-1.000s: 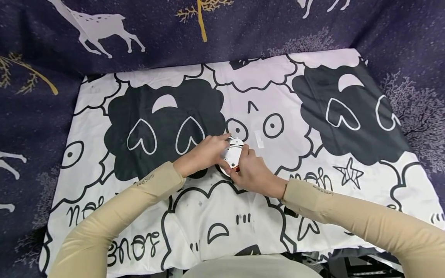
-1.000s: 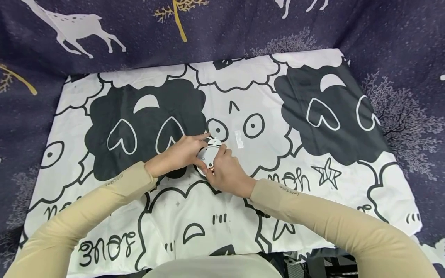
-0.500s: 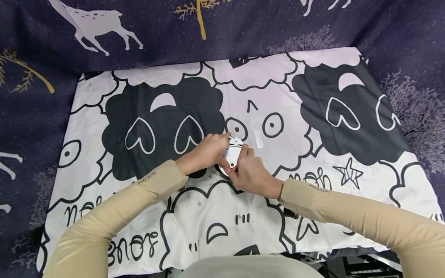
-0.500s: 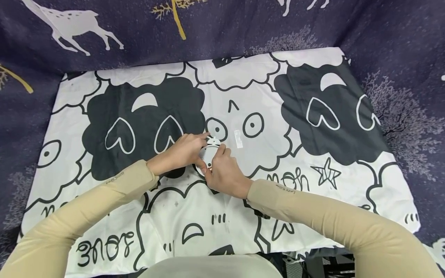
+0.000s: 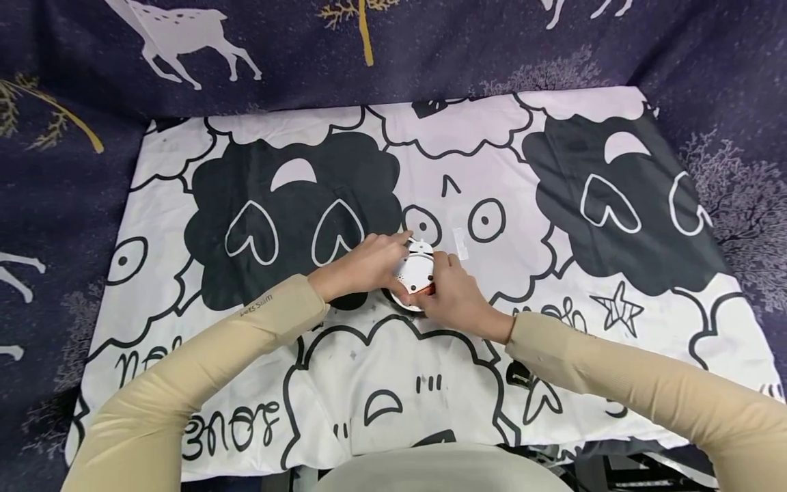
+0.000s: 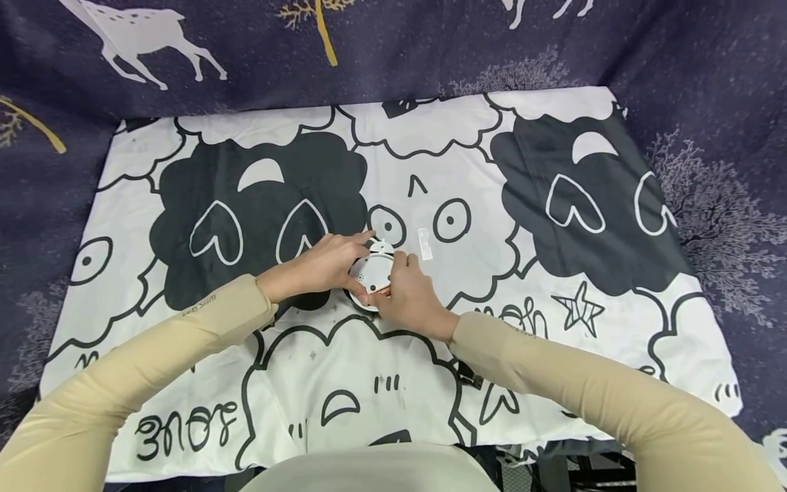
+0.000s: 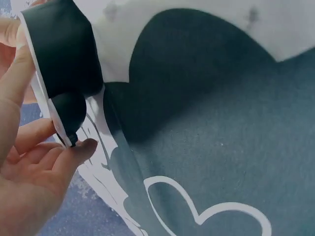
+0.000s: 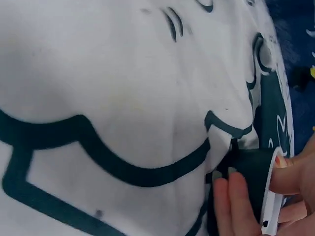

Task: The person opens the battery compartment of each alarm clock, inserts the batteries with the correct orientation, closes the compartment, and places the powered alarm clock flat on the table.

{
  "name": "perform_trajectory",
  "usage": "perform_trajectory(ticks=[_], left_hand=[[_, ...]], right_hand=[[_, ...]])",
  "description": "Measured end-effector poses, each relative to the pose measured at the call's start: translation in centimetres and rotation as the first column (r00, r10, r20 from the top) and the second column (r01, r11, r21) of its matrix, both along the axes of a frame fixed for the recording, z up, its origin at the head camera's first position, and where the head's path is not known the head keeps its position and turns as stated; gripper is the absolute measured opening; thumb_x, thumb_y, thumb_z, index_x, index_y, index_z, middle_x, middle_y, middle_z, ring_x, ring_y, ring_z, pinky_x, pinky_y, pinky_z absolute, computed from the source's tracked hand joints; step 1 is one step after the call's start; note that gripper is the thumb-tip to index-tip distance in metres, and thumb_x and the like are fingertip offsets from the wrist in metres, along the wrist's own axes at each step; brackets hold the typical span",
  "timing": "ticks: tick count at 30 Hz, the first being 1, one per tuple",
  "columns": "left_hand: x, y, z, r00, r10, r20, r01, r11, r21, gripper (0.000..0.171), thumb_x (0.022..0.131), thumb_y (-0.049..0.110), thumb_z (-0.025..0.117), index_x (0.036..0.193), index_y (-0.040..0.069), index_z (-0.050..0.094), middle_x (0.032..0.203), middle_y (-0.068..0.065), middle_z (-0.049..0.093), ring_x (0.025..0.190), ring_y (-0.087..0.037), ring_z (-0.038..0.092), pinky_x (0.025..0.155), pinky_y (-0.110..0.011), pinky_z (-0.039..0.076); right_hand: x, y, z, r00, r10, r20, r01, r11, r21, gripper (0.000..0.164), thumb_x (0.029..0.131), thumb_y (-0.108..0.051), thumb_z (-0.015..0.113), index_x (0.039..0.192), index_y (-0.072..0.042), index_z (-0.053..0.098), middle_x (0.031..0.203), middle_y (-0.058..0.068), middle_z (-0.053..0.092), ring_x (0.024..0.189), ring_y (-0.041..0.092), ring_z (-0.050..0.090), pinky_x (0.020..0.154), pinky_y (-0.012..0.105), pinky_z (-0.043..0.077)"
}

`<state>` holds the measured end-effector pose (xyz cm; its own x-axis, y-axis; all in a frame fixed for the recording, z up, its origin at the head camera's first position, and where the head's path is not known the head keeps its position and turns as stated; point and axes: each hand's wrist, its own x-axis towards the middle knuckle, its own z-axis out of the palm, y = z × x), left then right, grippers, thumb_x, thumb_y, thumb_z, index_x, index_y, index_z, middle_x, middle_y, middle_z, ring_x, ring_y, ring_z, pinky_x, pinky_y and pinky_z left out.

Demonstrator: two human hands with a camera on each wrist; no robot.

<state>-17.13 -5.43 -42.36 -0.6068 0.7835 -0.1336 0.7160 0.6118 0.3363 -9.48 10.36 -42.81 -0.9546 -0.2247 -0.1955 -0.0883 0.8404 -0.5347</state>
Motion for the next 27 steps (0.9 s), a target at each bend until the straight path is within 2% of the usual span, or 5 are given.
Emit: perform_trajectory(ticks=[7,14,19,23,27], left_hand=[[0.3,1.0,0.3,0.993,0.093,0.066,-0.088,0.993,-0.081,0.050,0.052,0.048,0.083,0.061,0.006,0.058,0.133,-0.023,0.048,0.096,-0.035,0.063,0.078,-0.040,0.052],[1.3,1.9,0.9,0.958,0.244,0.151,-0.236,0.969,-0.070,0.046,0.057,0.031,0.086,0.050,0.009,0.046,0.139,-0.024,0.039,0.115,-0.038,0.052,0.085,-0.044,0.048],[1.9,1.5,0.7,0.963,0.212,0.167,-0.205,0.977,-0.056,0.037,0.065,0.030,0.082,0.068,0.000,0.059,0.145,-0.027,0.026,0.134,-0.037,0.030,0.093,-0.050,0.043],[2.3,1.2,0.8,0.980,0.159,0.119,-0.150,0.985,-0.083,0.051,0.070,0.034,0.075,0.096,-0.008,0.061,0.146,-0.029,0.021,0.138,-0.038,0.020,0.093,-0.063,0.036],[2.5,1.3,1.0,0.992,0.106,0.070,-0.097,0.987,-0.131,0.041,0.073,0.035,0.073,0.086,-0.002,0.062,0.145,-0.031,0.022,0.137,-0.042,0.019,0.089,-0.073,0.028]], right_hand=[[-0.8,1.8,-0.1,0.990,0.017,0.140,0.015,0.974,-0.226,0.049,0.081,-0.006,0.065,0.125,0.005,0.046,0.104,0.020,0.059,0.071,0.020,0.065,0.063,0.027,0.050],[-1.2,2.0,0.3,0.974,-0.026,0.223,0.086,0.960,-0.265,0.051,0.074,-0.013,0.075,0.114,0.001,0.047,0.095,0.017,0.061,0.059,0.015,0.066,0.062,0.024,0.051],[-1.2,1.9,0.3,0.964,-0.064,0.256,0.138,0.949,-0.283,0.050,0.073,-0.010,0.076,0.113,-0.001,0.047,0.093,0.017,0.062,0.055,0.014,0.065,0.055,0.023,0.050],[-1.1,1.7,0.3,0.970,-0.078,0.230,0.143,0.950,-0.279,0.050,0.072,-0.010,0.076,0.112,-0.003,0.049,0.092,0.014,0.063,0.058,0.014,0.065,0.060,0.025,0.050],[-1.1,1.6,0.2,0.984,-0.082,0.156,0.117,0.966,-0.232,0.051,0.069,-0.015,0.079,0.110,-0.002,0.052,0.093,0.011,0.061,0.073,0.018,0.063,0.068,0.029,0.047]])
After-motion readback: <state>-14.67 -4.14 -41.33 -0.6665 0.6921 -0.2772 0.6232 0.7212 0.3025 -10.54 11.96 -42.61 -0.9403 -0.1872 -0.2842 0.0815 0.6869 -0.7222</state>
